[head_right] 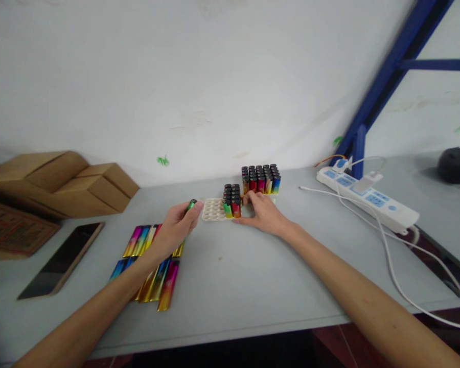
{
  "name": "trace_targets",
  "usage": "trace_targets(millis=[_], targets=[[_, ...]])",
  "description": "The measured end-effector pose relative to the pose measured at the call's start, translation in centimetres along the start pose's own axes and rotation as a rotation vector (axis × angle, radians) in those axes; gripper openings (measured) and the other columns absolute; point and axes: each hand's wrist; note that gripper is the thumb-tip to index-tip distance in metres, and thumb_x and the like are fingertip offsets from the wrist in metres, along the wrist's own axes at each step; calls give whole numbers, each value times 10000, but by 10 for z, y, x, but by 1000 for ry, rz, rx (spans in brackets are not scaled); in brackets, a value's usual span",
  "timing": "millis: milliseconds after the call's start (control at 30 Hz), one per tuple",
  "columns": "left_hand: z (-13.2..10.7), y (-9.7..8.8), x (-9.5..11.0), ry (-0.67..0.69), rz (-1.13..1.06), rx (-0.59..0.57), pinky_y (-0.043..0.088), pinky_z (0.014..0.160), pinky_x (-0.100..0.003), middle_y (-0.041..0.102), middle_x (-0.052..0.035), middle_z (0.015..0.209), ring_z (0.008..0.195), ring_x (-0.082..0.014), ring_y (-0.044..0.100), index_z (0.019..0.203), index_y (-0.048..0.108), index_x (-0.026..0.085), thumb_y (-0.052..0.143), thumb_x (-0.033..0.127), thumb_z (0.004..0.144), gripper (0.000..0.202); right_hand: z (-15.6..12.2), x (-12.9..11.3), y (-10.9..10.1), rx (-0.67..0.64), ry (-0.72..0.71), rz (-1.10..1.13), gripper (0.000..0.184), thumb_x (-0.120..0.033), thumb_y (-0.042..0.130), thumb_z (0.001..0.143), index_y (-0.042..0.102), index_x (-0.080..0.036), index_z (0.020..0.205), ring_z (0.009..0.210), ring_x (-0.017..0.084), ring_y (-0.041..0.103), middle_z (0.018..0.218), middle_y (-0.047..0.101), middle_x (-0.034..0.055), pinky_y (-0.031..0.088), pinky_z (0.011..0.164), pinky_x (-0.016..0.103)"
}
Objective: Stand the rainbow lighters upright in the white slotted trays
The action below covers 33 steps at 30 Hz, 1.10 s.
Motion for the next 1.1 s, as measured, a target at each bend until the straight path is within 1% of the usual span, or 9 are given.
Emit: trace_targets(millis=[133, 267, 500, 700, 767, 1000, 1100], targets=[[-5, -1, 1, 6, 144, 56, 205, 480, -251, 290, 49, 549, 516, -98, 279, 592, 333, 216, 503, 589, 938, 536, 0, -1, 0, 7, 5, -2, 463, -583, 738, 814, 448, -243, 933, 809, 238, 561, 932, 606, 52, 440, 719, 359], [-8, -1, 4, 25, 224, 69, 174, 508, -266, 258, 46, 555, 520, -97, 266, 566, 300, 219, 490, 513, 923, 500, 0, -1, -1, -3, 2, 12, 456, -568, 747, 809, 447, -245, 927, 808, 234, 561, 931, 598, 44, 435, 704, 349], [-9, -1, 3, 11, 215, 58, 200, 519, -272, 314, 44, 546, 518, -107, 312, 581, 336, 218, 453, 442, 931, 431, -1, 0, 0, -5, 7, 19, 468, -575, 751, 805, 453, -244, 947, 839, 241, 570, 946, 595, 45, 446, 725, 354], [-7, 1, 3, -36, 208, 69, 202, 519, -271, 317, 45, 544, 525, -112, 312, 590, 347, 221, 444, 556, 940, 494, -1, -1, -1, -5, 9, 7, 466, -587, 735, 815, 445, -242, 935, 823, 239, 565, 938, 602, 50, 440, 717, 354], [-7, 2, 3, -40, 236, 79, 203, 528, -273, 314, 44, 546, 532, -112, 315, 582, 346, 219, 447, 566, 934, 504, 0, 0, 0, -5, 6, 8, 475, -590, 739, 810, 438, -242, 928, 824, 239, 565, 934, 600, 51, 437, 710, 350], [-6, 2, 3, -29, 312, 81, 199, 546, -277, 288, 44, 573, 547, -111, 308, 577, 319, 217, 431, 460, 912, 429, 0, -1, 0, 3, -2, 3, 477, -580, 753, 806, 438, -243, 928, 826, 242, 562, 926, 591, 48, 439, 720, 355], [-8, 2, 4, -9, 318, 73, 195, 544, -275, 270, 45, 595, 558, -108, 289, 589, 301, 216, 433, 449, 926, 430, 0, -2, 0, -4, 6, 1, 473, -574, 753, 810, 437, -244, 930, 825, 242, 561, 925, 589, 48, 437, 714, 352]])
Point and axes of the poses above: each hand's wrist, its own z-axis towards the middle knuckle, its own y-axis out of the palm, x = y × z
